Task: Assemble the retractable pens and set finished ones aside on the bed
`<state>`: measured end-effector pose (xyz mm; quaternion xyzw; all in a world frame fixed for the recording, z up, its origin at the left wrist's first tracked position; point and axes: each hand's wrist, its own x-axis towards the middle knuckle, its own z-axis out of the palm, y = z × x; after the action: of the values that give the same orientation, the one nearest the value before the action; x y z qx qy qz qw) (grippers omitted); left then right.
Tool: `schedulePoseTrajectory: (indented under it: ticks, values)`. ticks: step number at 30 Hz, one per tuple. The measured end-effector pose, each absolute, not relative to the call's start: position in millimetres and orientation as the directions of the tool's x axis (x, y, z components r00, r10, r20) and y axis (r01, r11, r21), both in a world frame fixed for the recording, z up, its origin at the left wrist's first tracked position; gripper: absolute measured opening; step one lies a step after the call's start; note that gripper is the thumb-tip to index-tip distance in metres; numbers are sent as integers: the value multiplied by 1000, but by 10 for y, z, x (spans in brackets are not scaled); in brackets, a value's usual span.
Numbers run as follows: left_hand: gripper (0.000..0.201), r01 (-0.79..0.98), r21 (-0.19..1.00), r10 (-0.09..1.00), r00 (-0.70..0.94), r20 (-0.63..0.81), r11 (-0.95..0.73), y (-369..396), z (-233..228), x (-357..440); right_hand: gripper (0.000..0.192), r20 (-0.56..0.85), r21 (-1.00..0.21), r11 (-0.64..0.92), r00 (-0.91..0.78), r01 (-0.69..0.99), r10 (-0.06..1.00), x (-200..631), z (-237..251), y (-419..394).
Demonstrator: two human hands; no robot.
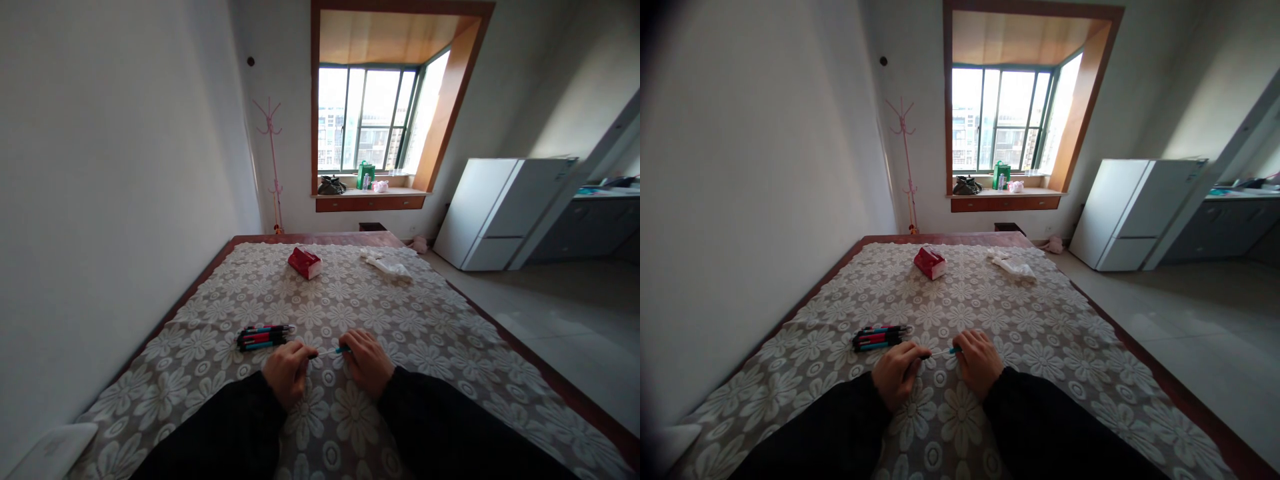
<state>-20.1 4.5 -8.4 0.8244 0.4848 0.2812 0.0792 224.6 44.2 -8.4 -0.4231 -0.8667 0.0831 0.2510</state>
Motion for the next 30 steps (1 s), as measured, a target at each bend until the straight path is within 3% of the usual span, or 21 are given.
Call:
schedulePoseTrajectory:
  ticks: [8, 17, 24, 30]
  values:
    - [26, 606, 473, 768, 480, 423, -639, 62, -129, -189, 17, 389, -274, 805, -705, 526, 593, 2205, -144, 397]
    - [20, 601, 485, 771, 460, 440, -635, 67, -103, -186, 20, 351, -374, 754, -670, 539, 653, 2201, -158, 375]
    - [21, 579, 442, 721, 453, 525, -685, 57, -148, -197, 13, 409, -309, 780, -665, 543, 625, 2219, -131, 357]
    - [23, 578, 408, 701, 494, 514, -706, 63, -115, -200, 23, 424, -259, 805, -686, 534, 591, 2223, -109, 344]
